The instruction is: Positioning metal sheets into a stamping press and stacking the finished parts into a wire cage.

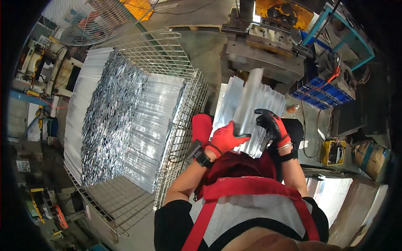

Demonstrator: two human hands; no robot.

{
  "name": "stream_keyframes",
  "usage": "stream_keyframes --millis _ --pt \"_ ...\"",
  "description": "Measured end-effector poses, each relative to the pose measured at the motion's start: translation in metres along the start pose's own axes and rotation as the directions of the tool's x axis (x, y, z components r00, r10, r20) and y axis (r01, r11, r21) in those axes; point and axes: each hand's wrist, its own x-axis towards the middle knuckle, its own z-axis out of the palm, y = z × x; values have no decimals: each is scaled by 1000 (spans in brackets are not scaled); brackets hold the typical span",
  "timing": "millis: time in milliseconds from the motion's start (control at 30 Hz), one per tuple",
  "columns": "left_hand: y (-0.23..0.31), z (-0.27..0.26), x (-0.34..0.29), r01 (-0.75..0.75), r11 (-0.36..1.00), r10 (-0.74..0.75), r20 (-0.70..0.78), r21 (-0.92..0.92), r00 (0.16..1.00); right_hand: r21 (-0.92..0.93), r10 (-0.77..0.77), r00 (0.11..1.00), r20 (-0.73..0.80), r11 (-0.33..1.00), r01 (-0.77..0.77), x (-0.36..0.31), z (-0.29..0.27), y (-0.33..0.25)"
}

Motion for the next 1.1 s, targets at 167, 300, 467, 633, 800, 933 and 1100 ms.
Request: stream_keyframes --millis 167,300,467,633,800,933,1100 --pt "-67 41 21 112 934 -24 -252 340 967 -9 -29 998 -60 1000 28 -12 -17 -1" --pt "-85 47 33 205 864 -131 -187 460 974 -49 -52 995 -82 998 48 -21 -30 8" --pt "-41 50 29 -29 965 69 -146 259 987 23 -19 994 -105 1000 21 -31 -38 16" --pt "-43 89 46 -64 962 93 -101 266 990 70 -71 993 -91 995 78 -29 -34 18" --pt "-52 92 52 -79 971 114 -145 225 983 122 -31 994 -105 992 44 -30 -37 19" --pt "-62 95 62 -70 939 120 -129 338 984 94 -45 994 -101 994 55 -33 -26 15" --pt "-45 89 44 4 943 51 -158 332 986 -63 -90 990 -104 994 84 -30 -30 24"
